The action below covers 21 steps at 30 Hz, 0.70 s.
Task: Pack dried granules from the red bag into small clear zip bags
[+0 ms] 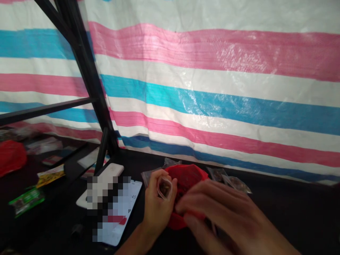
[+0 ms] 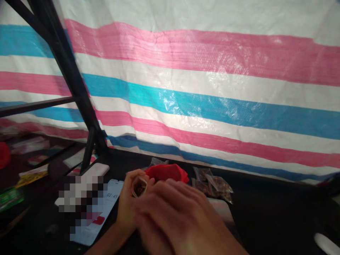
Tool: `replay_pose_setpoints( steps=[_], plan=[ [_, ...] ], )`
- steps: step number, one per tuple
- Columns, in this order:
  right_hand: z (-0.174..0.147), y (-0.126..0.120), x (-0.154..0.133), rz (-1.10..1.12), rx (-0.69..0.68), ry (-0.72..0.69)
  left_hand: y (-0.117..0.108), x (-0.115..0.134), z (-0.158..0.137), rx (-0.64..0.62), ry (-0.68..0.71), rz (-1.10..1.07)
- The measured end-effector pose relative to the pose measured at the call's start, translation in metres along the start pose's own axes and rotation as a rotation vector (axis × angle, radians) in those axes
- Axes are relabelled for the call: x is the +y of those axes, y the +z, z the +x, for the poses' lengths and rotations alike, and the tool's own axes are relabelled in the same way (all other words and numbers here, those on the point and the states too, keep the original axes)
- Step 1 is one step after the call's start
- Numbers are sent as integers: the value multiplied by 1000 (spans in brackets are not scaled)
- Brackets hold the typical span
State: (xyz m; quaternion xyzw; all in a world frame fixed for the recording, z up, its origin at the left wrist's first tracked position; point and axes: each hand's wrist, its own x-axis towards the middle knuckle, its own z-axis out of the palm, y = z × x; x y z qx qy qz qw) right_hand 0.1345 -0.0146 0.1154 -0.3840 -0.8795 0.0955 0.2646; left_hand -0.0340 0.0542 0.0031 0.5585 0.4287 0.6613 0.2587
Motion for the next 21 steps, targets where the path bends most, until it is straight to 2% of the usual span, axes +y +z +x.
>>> replay_pose_setpoints(
  steps=[2, 4, 7, 9, 12, 15, 18, 21],
  plan=[
    [33, 2, -1, -31, -42, 92, -1, -3, -3, -17, 88, 12],
    [48, 12, 8, -8, -147, 170, -2, -9, -7, -54, 210, 47],
    [48, 26, 19, 57, -226, 228, -3, -20, -13, -112, 361, 121],
    [46, 29, 23, 122, -193, 228, -4, -24, -16, -111, 367, 180],
    [49, 23, 28, 221, -139, 216, -5, -21, -14, -106, 229, 243],
    [51, 22, 38, 190, -154, 256, -8, -14, -5, -145, 4, 246],
    [46, 30, 52, 1, -306, 270, -10, -12, 3, -165, -162, 281],
    [40, 41, 62, -165, -527, 246, -10, -15, 7, -107, -221, 315]
  ],
)
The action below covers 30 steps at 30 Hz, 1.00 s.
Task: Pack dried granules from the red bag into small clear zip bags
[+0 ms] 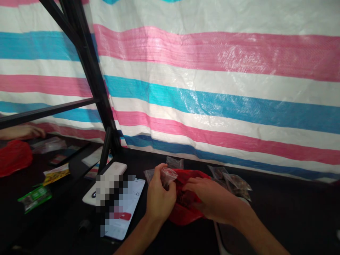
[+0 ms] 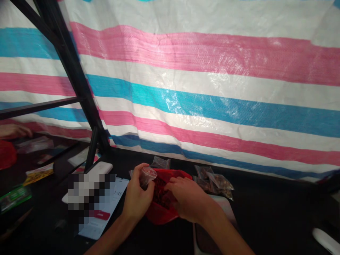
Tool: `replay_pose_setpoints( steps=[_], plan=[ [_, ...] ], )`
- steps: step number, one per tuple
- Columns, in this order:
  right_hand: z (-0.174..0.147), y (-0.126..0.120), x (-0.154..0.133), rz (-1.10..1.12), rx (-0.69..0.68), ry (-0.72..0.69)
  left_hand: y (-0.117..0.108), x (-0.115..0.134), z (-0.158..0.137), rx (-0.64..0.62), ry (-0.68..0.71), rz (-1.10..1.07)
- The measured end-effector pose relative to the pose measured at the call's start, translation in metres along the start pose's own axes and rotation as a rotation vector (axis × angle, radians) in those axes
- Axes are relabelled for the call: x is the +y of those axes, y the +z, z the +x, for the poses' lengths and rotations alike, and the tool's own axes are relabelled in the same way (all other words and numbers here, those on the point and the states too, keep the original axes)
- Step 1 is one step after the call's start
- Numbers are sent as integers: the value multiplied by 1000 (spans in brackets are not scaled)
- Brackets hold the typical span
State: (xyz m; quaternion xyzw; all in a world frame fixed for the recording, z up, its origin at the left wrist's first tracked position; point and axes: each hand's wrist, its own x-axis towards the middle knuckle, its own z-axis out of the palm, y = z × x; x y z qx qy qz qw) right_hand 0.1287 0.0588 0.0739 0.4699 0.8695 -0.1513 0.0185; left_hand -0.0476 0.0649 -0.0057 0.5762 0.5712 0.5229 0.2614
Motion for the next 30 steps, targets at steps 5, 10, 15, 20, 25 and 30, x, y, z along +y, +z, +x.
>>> replay_pose_setpoints(
  steps=[5, 10, 15, 20, 25, 30],
  plan=[
    [12, 8, 0, -107, -26, 108, 3, -7, 3, 127, -41, 120],
    [30, 18, -10, -155, 26, 120, 9, -10, 3, 63, -155, -79],
    [32, 23, -11, -139, 44, -3, 9, -5, 3, 116, -155, -251],
    [26, 21, -6, -162, 79, -184, 3, 0, 4, 232, -154, -334],
    [25, 26, -7, -305, 130, -212, 1, 0, 4, 335, -116, -363],
    [29, 33, -9, -388, 227, -208, 3, -1, -1, 418, -73, -354]
  ],
)
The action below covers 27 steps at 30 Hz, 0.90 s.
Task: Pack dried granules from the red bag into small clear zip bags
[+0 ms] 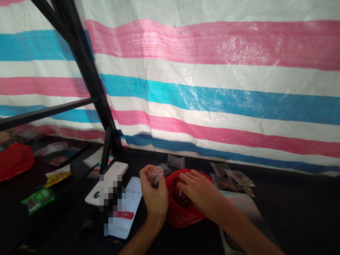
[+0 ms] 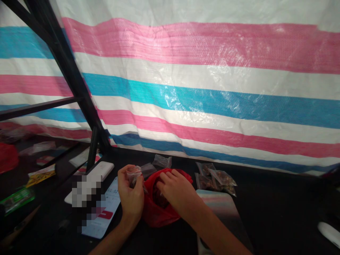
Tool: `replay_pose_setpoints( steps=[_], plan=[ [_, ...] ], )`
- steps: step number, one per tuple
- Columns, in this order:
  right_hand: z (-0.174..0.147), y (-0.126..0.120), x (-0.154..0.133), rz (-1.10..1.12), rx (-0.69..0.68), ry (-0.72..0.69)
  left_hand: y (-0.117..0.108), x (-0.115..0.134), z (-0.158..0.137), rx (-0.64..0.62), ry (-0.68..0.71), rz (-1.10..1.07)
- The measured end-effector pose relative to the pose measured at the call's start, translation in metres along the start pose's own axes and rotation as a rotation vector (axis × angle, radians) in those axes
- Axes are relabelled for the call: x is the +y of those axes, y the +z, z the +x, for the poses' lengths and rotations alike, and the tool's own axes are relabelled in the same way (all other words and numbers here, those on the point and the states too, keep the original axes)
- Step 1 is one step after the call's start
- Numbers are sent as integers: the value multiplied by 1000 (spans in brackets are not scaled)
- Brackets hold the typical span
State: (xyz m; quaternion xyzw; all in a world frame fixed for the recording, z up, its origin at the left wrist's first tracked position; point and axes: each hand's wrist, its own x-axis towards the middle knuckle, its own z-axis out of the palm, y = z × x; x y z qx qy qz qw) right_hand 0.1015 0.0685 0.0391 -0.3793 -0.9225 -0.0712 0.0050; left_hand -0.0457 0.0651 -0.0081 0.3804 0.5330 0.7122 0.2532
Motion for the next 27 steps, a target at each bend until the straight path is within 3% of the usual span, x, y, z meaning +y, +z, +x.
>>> replay_pose_setpoints(
  steps=[4, 9, 17, 23, 27],
  plan=[
    [0, 1, 3, -2, -52, 70, 0, -4, -8, 52, 102, -13],
    [-7, -1, 10, 205, -113, 62, 1, -10, -15, 31, 246, -85],
    [-3, -2, 0, 225, -117, 86, -2, -22, -14, 53, 269, -35],
    [-1, 4, -1, 78, -124, 261, -2, -22, -14, 56, 264, -50],
    [-2, 0, 2, 54, -102, 307, -3, -22, -15, 35, 224, -77]
  ],
)
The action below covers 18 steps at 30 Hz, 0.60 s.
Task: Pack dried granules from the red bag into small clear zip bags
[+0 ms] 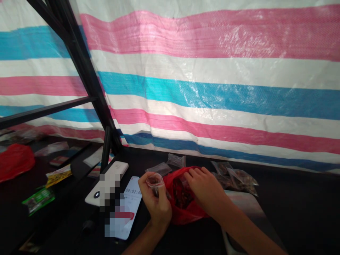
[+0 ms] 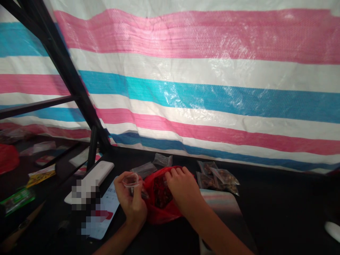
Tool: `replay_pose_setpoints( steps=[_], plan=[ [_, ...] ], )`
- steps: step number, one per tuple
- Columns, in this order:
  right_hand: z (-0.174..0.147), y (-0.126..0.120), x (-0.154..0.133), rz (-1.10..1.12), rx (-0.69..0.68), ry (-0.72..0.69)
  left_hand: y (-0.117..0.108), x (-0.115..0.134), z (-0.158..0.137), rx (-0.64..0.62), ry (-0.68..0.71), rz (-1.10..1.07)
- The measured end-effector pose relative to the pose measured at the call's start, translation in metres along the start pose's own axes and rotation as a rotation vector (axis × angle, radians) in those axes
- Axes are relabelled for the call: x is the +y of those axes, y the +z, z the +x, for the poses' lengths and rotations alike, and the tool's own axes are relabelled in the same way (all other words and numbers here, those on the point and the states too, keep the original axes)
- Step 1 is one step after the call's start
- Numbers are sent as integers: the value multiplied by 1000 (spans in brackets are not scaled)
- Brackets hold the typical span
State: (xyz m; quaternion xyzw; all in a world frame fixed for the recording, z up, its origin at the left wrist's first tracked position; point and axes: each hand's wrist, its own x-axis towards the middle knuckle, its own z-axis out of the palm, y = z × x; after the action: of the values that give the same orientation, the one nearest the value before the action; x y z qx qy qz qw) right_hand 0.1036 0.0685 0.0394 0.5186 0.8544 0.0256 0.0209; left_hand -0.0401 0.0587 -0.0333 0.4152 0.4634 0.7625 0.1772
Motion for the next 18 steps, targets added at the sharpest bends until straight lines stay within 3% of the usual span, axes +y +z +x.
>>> replay_pose_setpoints(
  steps=[9, 15, 18],
  plan=[
    [6, 6, -21, 150, -60, -54, 2, 9, 3, -58, -145, -169],
    [0, 2, -5, 287, -66, -207, 5, 13, 6, -34, -135, -162],
    [-2, -2, 4, 357, -85, -213, 5, 14, 8, -33, -90, -116]
  ],
)
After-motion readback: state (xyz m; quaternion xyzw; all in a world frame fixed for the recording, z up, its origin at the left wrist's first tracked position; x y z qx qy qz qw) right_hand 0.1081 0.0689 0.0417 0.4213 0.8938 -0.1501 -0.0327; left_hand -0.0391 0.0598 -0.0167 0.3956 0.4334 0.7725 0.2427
